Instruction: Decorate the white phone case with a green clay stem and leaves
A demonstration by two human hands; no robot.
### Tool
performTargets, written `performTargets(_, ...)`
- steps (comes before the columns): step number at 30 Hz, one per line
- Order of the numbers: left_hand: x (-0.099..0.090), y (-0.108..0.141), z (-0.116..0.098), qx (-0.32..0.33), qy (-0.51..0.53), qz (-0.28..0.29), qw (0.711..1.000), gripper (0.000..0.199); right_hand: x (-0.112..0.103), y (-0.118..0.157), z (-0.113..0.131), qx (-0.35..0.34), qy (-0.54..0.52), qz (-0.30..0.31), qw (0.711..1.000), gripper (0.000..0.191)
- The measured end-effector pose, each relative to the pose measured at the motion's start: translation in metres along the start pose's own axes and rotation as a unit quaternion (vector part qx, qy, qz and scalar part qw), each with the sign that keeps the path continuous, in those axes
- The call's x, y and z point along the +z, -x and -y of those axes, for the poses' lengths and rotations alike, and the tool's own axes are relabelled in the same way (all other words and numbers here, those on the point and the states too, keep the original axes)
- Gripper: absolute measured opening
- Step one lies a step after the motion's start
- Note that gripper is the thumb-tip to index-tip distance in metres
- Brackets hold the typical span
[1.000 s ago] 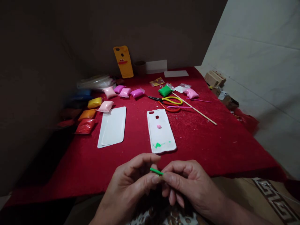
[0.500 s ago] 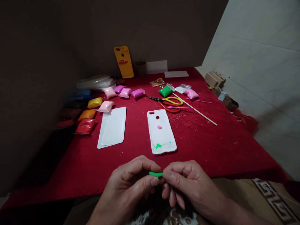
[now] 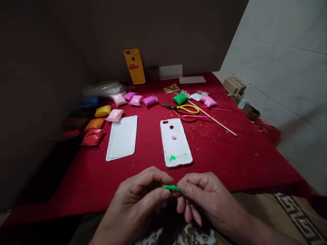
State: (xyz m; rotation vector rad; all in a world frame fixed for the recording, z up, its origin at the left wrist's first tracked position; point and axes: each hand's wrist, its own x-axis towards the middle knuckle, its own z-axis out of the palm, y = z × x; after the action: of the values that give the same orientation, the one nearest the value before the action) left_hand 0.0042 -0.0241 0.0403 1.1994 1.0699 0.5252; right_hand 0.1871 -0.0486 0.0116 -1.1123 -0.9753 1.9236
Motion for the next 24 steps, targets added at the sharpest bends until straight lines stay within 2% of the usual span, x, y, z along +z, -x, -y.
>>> performTargets(5,0.0005,-0.0029,-0.0037,0.013,-0.04,-0.009,0.999,0.02,0.0,-0.0006,-0.0002,-0.01,-0.011,0.009,1.0,0.051)
performTargets(13,0.0041,-0.0038,-0.004,0.025,-0.078,-0.01,0.997,0.019,0.0031,-0.002,0.0029,0.015,-0.02,-0.018,1.0,0.045)
performTargets(17,0.0031,-0.0038,-0.0041,0.028,-0.074,-0.017,0.997,0.02,0.0023,-0.0012,0.0028,0.011,-0.013,-0.002,1.0,0.047)
performTargets(24,0.0025,-0.0003,-0.0083,0.056,-0.138,-0.01,0.989,0.027,0.002,-0.0005,0.0007,0.0,-0.016,0.008,1.0,0.045)
